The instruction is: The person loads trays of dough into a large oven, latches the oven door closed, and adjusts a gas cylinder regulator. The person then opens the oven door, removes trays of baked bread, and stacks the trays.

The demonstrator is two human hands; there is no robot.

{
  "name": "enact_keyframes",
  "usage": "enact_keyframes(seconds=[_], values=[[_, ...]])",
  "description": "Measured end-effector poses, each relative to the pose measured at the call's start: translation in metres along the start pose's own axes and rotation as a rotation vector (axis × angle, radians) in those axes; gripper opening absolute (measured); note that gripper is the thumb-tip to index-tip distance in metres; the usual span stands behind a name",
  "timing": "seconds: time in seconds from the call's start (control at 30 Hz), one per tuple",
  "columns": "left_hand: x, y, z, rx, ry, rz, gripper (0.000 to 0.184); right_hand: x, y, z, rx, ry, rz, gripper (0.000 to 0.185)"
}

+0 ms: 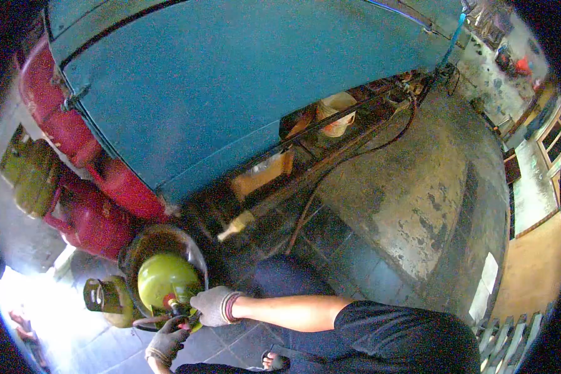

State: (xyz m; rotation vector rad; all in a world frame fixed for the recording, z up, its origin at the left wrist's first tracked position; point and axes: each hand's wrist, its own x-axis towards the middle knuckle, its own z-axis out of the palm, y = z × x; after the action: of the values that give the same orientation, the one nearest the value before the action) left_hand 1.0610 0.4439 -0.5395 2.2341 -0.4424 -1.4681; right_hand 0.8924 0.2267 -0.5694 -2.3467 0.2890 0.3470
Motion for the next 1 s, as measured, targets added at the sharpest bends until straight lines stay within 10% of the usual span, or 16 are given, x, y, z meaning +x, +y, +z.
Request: enact_keyframes(seconds=[0.7,0.87,1.0], values=[[0.005,-0.002,0.000,-0.109,0.028,-0.051,0.049,0.004,0.005,0.006,0.055,0.012,-0.006,0.041],[0.003,-0.018,-0.005,-0.138,0.056,-0.007,0.022,0.008,0.006,0.000,-0.005,-0.001,-0.014,0.038],[0.010,-0.040,-0.010,0.461,0.187,0.135,0.032,-0.008,-0.003,-0.039,0.113,0.000,0.014,0.056]])
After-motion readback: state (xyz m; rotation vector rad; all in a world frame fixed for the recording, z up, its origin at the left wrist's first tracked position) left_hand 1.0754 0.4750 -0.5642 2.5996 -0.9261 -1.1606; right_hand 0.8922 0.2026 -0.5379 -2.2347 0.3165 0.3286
